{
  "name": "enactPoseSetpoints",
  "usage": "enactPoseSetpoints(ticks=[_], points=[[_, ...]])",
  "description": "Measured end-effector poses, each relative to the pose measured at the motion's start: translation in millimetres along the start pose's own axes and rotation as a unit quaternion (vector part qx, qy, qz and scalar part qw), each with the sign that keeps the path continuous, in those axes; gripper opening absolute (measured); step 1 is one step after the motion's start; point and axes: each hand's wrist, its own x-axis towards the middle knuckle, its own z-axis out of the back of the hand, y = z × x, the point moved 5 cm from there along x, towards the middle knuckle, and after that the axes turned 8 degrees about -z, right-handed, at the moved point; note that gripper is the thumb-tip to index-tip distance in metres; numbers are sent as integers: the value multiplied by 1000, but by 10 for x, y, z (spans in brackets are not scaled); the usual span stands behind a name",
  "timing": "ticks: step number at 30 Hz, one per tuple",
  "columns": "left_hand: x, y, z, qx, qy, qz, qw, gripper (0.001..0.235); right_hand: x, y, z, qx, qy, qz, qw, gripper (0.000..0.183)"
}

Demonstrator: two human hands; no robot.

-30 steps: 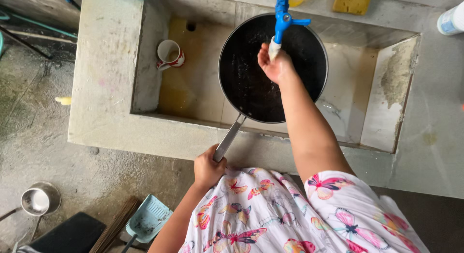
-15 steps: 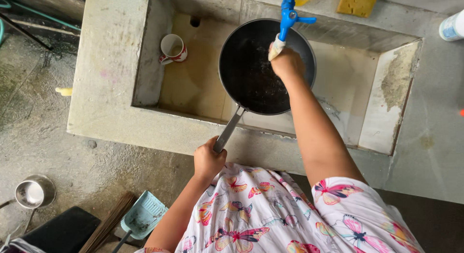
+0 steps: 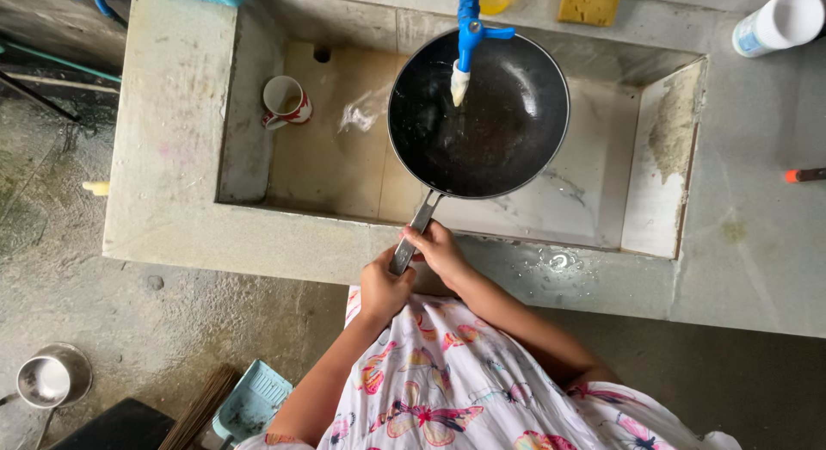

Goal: The person stirs meat in a pan on an induction cooktop, then transfers the meat to a pot. They wash the pan in a sink, rinse chopped vegetables, and add oil to the pan before returning it to the cooktop.

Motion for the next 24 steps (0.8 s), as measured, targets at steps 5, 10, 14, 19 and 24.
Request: enactPoseSetpoints(ticks=[5,10,14,19,24], points=[[202,-44,59,107,-59,-134,983,40,191,105,-27,79,67,-17,994,30],[205,-291,265,165,-56,-99,980,42,191,299,-154,95,114,-44,988,28],[95,-536,496,184,-25,-60,981,43,31,333,-273,71,122,-52,989,28],[-132,-613,665,128,23,7,991,35,-321,299,-384,13,115,-22,993,26],[-269,-511,566,18,112,111,987,22,-820,602,-338,-83,114,-51,989,25]])
